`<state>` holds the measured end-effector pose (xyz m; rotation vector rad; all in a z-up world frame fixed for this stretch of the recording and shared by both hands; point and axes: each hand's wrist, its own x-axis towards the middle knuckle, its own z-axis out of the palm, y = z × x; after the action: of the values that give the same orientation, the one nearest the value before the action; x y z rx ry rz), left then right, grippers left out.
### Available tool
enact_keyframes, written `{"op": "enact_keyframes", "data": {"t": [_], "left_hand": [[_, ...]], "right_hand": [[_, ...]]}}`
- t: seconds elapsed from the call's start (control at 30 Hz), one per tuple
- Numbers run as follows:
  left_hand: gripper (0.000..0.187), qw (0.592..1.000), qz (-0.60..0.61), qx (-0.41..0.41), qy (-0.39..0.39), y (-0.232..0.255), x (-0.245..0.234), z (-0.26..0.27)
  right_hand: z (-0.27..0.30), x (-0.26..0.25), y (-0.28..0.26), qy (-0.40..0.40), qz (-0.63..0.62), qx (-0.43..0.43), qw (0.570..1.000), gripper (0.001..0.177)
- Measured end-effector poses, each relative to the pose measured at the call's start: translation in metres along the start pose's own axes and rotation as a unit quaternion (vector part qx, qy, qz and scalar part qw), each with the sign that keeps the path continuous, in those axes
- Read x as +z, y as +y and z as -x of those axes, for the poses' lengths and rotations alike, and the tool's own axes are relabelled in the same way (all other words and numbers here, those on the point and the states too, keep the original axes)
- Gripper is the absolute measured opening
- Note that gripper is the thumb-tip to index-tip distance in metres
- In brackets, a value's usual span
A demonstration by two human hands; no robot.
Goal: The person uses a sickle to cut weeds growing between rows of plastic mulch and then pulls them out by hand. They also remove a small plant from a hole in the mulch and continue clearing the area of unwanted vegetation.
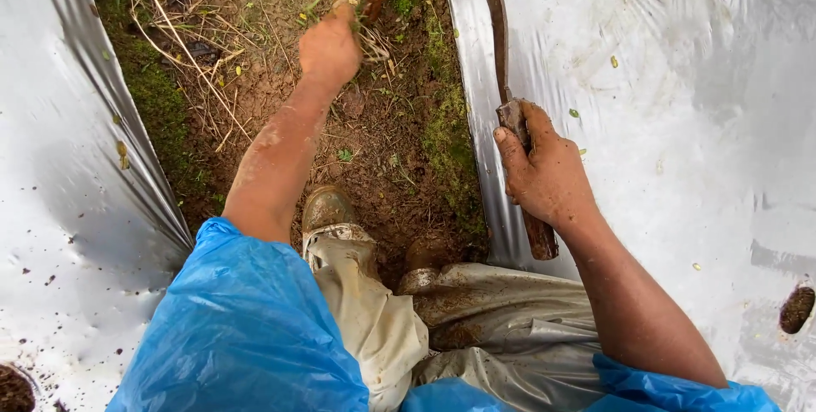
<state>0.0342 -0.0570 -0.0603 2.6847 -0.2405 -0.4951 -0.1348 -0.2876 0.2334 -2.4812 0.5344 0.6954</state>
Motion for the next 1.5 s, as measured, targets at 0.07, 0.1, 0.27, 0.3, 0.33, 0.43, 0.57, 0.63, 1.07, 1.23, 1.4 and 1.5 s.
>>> {"op": "enact_keyframes", "data": {"t": [0.07, 0.1, 0.27, 0.3, 0.33, 0.43, 0.57, 0.63, 1.07, 1.23, 1.4, 1.5], "left_hand": [[0.036, 0.999, -0.003, 0.02, -0.04, 0.031, -0.016, 0.006], [0.061, 0.996, -0.006, 0.041, -0.079, 0.047, -0.023, 0.009], [0.08, 0.97, -0.172, 0.097, -0.14, 0.08, -0.004, -0.012], [0.076, 0.955, -0.226, 0.101, -0.166, 0.083, 0.001, -0.017], [0.076, 0.955, -0.225, 0.101, -0.166, 0.078, 0.011, -0.024], [0.025, 0.966, -0.192, 0.092, -0.149, 0.063, 0.027, -0.032], [0.039, 0.977, -0.132, 0.073, -0.152, 0.033, 0.006, -0.012], [0.049, 0.982, -0.111, 0.043, -0.15, 0.013, -0.003, -0.005], [0.086, 0.955, -0.229, 0.113, -0.151, 0.037, -0.01, 0.004], [0.066, 0.92, -0.309, 0.151, -0.185, 0.027, 0.011, -0.006], [0.022, 0.99, -0.084, 0.01, -0.109, -0.023, 0.004, -0.008], [0.034, 0.991, -0.025, -0.021, -0.128, -0.014, -0.005, -0.005]], "right_hand": [[0.001, 0.0, -0.002, -0.001, -0.008, 0.001, 1.0, 0.061], [0.001, 0.0, -0.003, -0.002, -0.016, 0.002, 1.0, 0.06], [-0.007, 0.0, 0.004, 0.0, -0.013, 0.007, 1.0, 0.064], [-0.007, 0.0, 0.003, 0.001, -0.018, 0.005, 1.0, 0.063], [-0.008, 0.0, 0.004, 0.001, -0.017, 0.005, 1.0, 0.063], [-0.01, 0.0, 0.005, -0.004, -0.015, 0.007, 1.0, 0.064], [-0.008, 0.0, 0.006, -0.005, -0.009, 0.022, 1.0, 0.064], [-0.004, -0.001, 0.005, -0.01, -0.01, 0.023, 1.0, 0.064], [-0.008, 0.007, 0.003, 0.003, 0.01, 0.016, 1.0, 0.067], [-0.01, 0.009, -0.003, -0.001, -0.001, 0.034, 0.999, 0.066], [-0.02, 0.012, -0.019, 0.026, -0.093, 0.025, 0.995, 0.049], [-0.042, 0.02, -0.036, 0.037, -0.095, -0.006, 0.995, 0.047]]}}
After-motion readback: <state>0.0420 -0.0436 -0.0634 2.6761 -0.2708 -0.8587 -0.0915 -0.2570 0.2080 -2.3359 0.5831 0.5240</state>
